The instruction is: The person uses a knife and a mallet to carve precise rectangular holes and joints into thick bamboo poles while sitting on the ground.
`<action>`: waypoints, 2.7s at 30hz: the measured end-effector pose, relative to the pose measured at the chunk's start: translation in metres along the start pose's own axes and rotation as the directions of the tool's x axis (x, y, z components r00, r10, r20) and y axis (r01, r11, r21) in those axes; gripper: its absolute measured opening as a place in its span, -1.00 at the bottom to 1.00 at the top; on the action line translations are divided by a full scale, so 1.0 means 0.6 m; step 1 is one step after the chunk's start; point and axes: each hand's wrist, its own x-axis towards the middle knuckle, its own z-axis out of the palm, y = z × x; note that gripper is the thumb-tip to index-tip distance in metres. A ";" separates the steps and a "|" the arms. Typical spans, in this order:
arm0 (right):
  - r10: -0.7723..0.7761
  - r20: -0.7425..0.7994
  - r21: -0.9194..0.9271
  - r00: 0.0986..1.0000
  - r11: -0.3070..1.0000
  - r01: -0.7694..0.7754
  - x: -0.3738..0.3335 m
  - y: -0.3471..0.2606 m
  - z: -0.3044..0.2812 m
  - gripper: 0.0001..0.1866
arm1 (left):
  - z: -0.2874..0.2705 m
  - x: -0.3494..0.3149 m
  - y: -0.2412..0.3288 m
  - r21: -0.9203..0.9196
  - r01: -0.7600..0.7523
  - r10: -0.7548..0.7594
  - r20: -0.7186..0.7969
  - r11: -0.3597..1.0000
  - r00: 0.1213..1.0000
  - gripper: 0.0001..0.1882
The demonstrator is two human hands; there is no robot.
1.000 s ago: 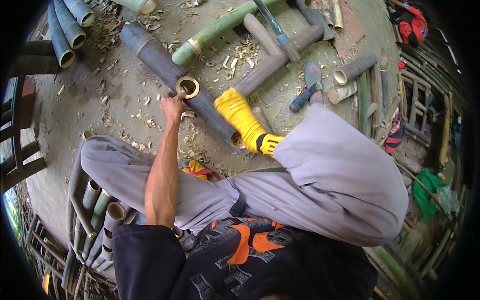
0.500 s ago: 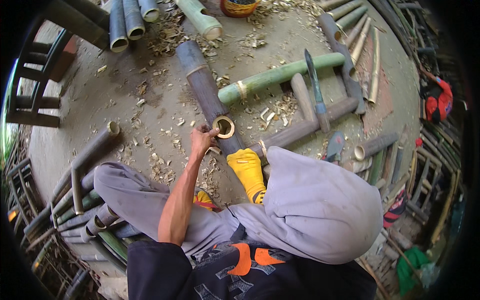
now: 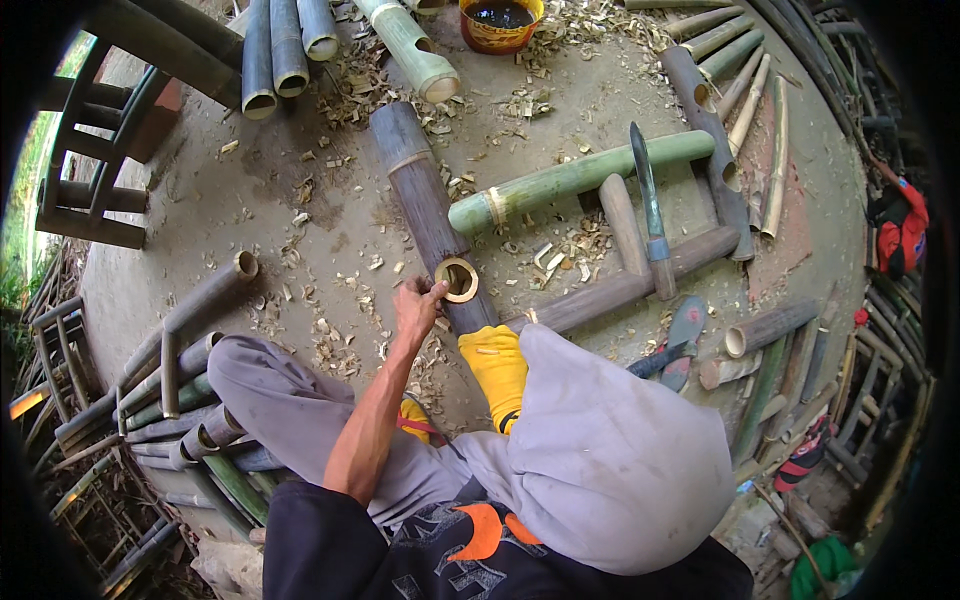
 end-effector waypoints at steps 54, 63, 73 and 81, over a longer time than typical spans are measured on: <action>-0.008 -0.400 0.119 0.916 0.991 0.060 -0.245 0.274 -0.189 -0.34 | -0.020 0.021 -0.024 -0.216 -0.092 0.138 0.210 0.972 0.968 -0.74; 0.155 -0.698 0.126 0.699 0.988 -0.093 -0.066 0.332 -0.240 -0.30 | -0.045 0.044 -0.043 -0.161 -0.065 0.101 0.226 0.985 0.969 -0.70; 0.466 -0.493 0.567 0.735 0.812 -0.135 -0.066 0.309 -0.204 -0.34 | -0.062 0.055 -0.036 -0.123 0.019 0.031 0.386 0.992 0.922 -0.75; 0.256 -0.736 0.365 0.627 0.930 0.049 -0.144 0.281 -0.200 -0.38 | -0.052 0.053 -0.040 -0.183 0.033 0.038 0.370 0.983 0.928 -0.76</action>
